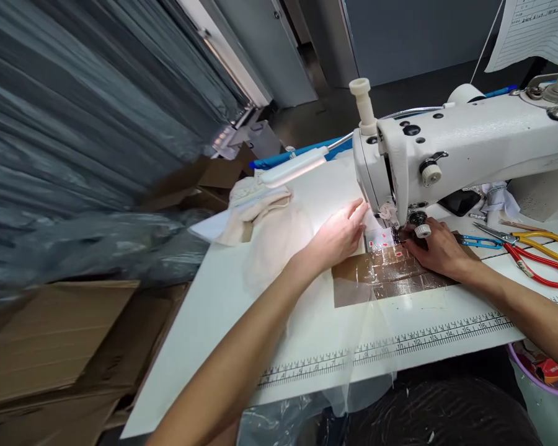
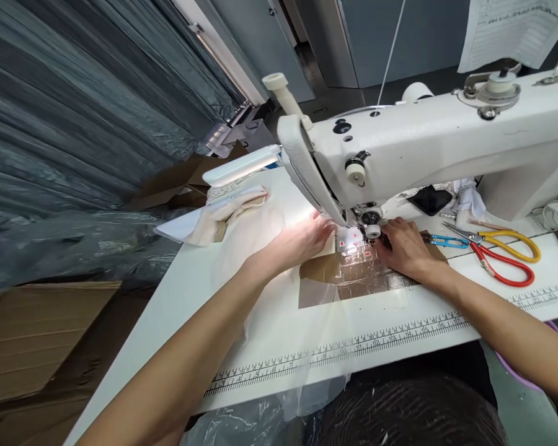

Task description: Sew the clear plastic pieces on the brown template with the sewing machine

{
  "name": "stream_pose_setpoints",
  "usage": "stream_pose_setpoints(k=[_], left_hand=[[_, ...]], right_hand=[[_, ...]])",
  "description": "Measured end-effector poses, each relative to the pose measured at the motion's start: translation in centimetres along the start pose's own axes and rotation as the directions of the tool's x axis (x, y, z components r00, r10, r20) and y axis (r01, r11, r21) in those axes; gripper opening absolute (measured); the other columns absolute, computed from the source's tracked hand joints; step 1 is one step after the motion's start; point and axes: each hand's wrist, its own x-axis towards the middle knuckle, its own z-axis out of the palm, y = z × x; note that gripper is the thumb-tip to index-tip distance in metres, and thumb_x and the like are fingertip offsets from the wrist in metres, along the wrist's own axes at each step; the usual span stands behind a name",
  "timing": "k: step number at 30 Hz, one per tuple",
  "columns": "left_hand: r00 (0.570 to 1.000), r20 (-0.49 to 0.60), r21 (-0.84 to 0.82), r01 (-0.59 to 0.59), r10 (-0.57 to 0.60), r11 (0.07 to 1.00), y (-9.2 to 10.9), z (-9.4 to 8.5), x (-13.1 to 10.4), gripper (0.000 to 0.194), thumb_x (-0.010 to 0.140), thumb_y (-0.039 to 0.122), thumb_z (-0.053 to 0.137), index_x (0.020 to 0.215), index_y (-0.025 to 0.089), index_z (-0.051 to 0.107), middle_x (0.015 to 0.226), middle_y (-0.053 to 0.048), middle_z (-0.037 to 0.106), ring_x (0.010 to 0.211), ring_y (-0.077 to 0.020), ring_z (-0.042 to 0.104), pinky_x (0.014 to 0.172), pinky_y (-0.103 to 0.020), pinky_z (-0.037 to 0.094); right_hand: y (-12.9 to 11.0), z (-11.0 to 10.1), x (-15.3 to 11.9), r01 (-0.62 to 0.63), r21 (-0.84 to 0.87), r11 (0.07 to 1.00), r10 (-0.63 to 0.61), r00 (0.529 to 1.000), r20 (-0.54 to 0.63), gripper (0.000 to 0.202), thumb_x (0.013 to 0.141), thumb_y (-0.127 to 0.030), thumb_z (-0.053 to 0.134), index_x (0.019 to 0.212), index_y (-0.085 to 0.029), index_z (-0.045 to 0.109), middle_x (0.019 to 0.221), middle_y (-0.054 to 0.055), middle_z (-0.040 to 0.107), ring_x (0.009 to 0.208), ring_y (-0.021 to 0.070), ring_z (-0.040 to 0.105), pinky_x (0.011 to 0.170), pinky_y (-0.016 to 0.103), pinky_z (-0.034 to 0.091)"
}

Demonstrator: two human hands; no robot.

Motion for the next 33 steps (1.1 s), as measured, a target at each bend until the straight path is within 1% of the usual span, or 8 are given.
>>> stream_pose_setpoints(k=[3, 7, 10, 14, 18, 25, 30, 33], left_hand=[[0.983, 0.182, -0.131, 0.028, -0.003, 0.991, 2.9, -2.2, -4.3, 0.034, 0.100, 0.036, 0.034, 0.105, 0.016, 0.062, 0.103, -0.009, 0.060, 0.076, -0.0174, 0.061, 0.067, -0.030, 0.050], [0.872, 0.467, -0.322, 0.011, 0.149, 0.947, 6.1, -2.2, -9.1, 0.042, 0.094, 0.057, 0.047, 0.094, 0.018, 0.062, 0.091, -0.004, 0.061, 0.074, -0.0178, 0.060, 0.064, -0.029, 0.050], [0.974, 0.225, -0.180, 0.000, 0.041, 0.984, 6.2, 0.3, -8.7, 0.047, 0.090, 0.060, 0.051, 0.100, 0.015, 0.058, 0.102, -0.010, 0.059, 0.083, -0.0228, 0.057, 0.071, -0.036, 0.051], [0.996, 0.035, -0.121, -0.078, 0.082, 0.990, 4.2, 2.7, -4.8, 0.055, 0.087, 0.057, 0.057, 0.121, 0.014, 0.052, 0.121, -0.016, 0.053, 0.097, -0.0284, 0.053, 0.083, -0.047, 0.049], [0.987, 0.035, -0.139, -0.151, 0.157, 0.979, 3.0, 2.4, -2.4, 0.063, 0.084, 0.059, 0.058, 0.127, 0.014, 0.051, 0.130, -0.017, 0.050, 0.108, -0.0318, 0.050, 0.091, -0.051, 0.046], [0.989, -0.067, -0.157, -0.140, 0.131, 0.978, 2.6, 0.5, -4.3, 0.074, 0.078, 0.069, 0.062, 0.128, 0.016, 0.053, 0.132, -0.016, 0.052, 0.109, -0.0334, 0.056, 0.088, -0.053, 0.052], [0.876, -0.481, -0.249, -0.171, 0.032, 0.953, 2.4, 0.8, -4.7, 0.021, 0.097, 0.029, 0.050, 0.098, 0.014, 0.064, 0.097, -0.008, 0.066, 0.085, -0.0175, 0.065, 0.068, -0.032, 0.058], [0.831, -0.548, -0.275, -0.287, 0.096, 0.917, 3.6, 2.1, -4.4, 0.014, 0.097, 0.019, 0.050, 0.093, 0.014, 0.063, 0.085, -0.004, 0.067, 0.078, -0.0136, 0.065, 0.068, -0.028, 0.059]], right_hand=[[-0.2, -0.6, -0.3, 0.026, -0.020, 0.999, -0.025, 0.997, 0.070, 0.019, 0.089, -0.021, 0.051, 0.099, -0.016, 0.067, 0.095, 0.012, 0.067, 0.091, 0.0261, 0.057, 0.080, 0.039, 0.042], [-0.7, -0.9, -0.6, 0.062, -0.058, 0.996, -0.054, 0.990, 0.131, 0.028, 0.092, -0.025, 0.045, 0.110, -0.014, 0.064, 0.105, 0.017, 0.066, 0.100, 0.0302, 0.055, 0.084, 0.043, 0.041], [-0.9, -0.9, -0.7, 0.053, -0.069, 0.996, -0.042, 0.988, 0.147, 0.030, 0.092, -0.025, 0.044, 0.112, -0.014, 0.062, 0.108, 0.018, 0.066, 0.104, 0.0322, 0.053, 0.085, 0.045, 0.040], [-0.9, -1.2, -0.6, 0.022, -0.052, 0.998, -0.014, 0.989, 0.150, 0.026, 0.093, -0.025, 0.048, 0.112, -0.016, 0.062, 0.107, 0.015, 0.067, 0.104, 0.0301, 0.055, 0.085, 0.043, 0.041], [-0.9, -1.5, -0.5, -0.010, -0.041, 0.999, 0.016, 0.989, 0.150, 0.021, 0.093, -0.023, 0.052, 0.109, -0.016, 0.063, 0.106, 0.013, 0.067, 0.104, 0.0271, 0.056, 0.086, 0.039, 0.042], [-0.9, -1.7, -0.6, -0.003, -0.026, 1.000, 0.007, 0.990, 0.142, 0.026, 0.092, -0.023, 0.052, 0.115, -0.015, 0.062, 0.108, 0.014, 0.066, 0.103, 0.0274, 0.057, 0.087, 0.040, 0.043], [-0.7, -1.3, -0.7, -0.018, 0.003, 1.000, 0.017, 0.997, 0.071, 0.025, 0.090, -0.021, 0.050, 0.109, -0.016, 0.066, 0.100, 0.013, 0.065, 0.096, 0.0261, 0.058, 0.085, 0.040, 0.045], [-0.5, -1.0, -0.8, -0.047, 0.043, 0.998, 0.047, 0.999, -0.009, 0.022, 0.088, -0.019, 0.050, 0.101, -0.017, 0.068, 0.101, 0.011, 0.064, 0.092, 0.0235, 0.059, 0.082, 0.038, 0.048]])
